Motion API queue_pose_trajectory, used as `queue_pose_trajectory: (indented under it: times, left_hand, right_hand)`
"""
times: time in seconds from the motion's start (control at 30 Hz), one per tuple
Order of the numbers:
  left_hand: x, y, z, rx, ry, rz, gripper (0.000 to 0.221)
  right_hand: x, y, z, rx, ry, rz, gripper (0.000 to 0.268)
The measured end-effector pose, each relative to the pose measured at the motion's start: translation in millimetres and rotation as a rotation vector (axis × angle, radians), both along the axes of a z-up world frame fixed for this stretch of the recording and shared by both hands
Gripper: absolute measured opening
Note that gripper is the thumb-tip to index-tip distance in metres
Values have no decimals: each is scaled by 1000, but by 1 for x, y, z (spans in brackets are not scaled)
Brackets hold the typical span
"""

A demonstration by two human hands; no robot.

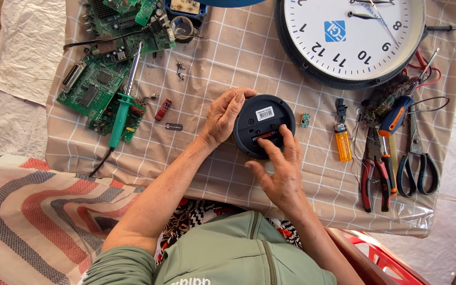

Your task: Disassembling a small round clock to remove its internal mechanism and battery.

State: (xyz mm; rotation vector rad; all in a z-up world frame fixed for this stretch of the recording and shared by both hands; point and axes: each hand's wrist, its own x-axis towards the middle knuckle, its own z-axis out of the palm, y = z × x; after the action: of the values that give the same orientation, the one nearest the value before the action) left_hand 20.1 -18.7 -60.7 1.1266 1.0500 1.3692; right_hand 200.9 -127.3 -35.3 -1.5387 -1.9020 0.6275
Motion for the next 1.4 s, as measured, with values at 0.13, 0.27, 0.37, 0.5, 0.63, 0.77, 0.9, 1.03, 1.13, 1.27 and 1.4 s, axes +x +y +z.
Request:
queue_pose_trajectory:
  times: [0.13, 0.27, 0.37, 0.5, 0.63, 0.77, 0.9, 1.03, 1.13, 1.27, 1.4]
  left_hand:
    - [1, 0, -1, -14, -12, -1, 27]
    - [3, -1, 5, -37, -7, 5, 26]
    - [4, 1, 4, -26, -12, -2, 27]
    - [4, -4, 15, 31, -8, 9, 27]
    - [3, 0, 0, 56, 13, -8, 28]
    - [3, -2, 8, 70, 5, 6, 28]
    - [3, -5, 11, 104, -61, 34, 38]
    - [2, -3, 16, 85, -13, 30, 29]
    - [0, 0, 3, 68, -9, 4, 30]
    - [0, -2, 0, 64, -24, -1, 28]
    - [3, -1, -11, 208, -296, -73, 57]
  right_hand:
    - [21, 19, -1, 197, -11, -67, 40]
    - [28, 32, 12, 186, 63, -103, 36]
    - [17, 28, 7, 165, 114, -101, 30]
    - [2, 17, 10, 140, 151, -97, 24]
    - [4, 10, -3, 168, 43, -61, 22]
    - [0, 5, 10, 56, -68, -15, 42]
    - [-2, 10, 14, 22, -262, 53, 50]
    - [-4, 15, 15, 39, -278, 71, 49]
    - [-5, 17, 12, 82, -251, 82, 44]
    - [-9, 17, 9, 123, -197, 49, 41]
    - [-10, 21, 10, 81, -91, 13, 42]
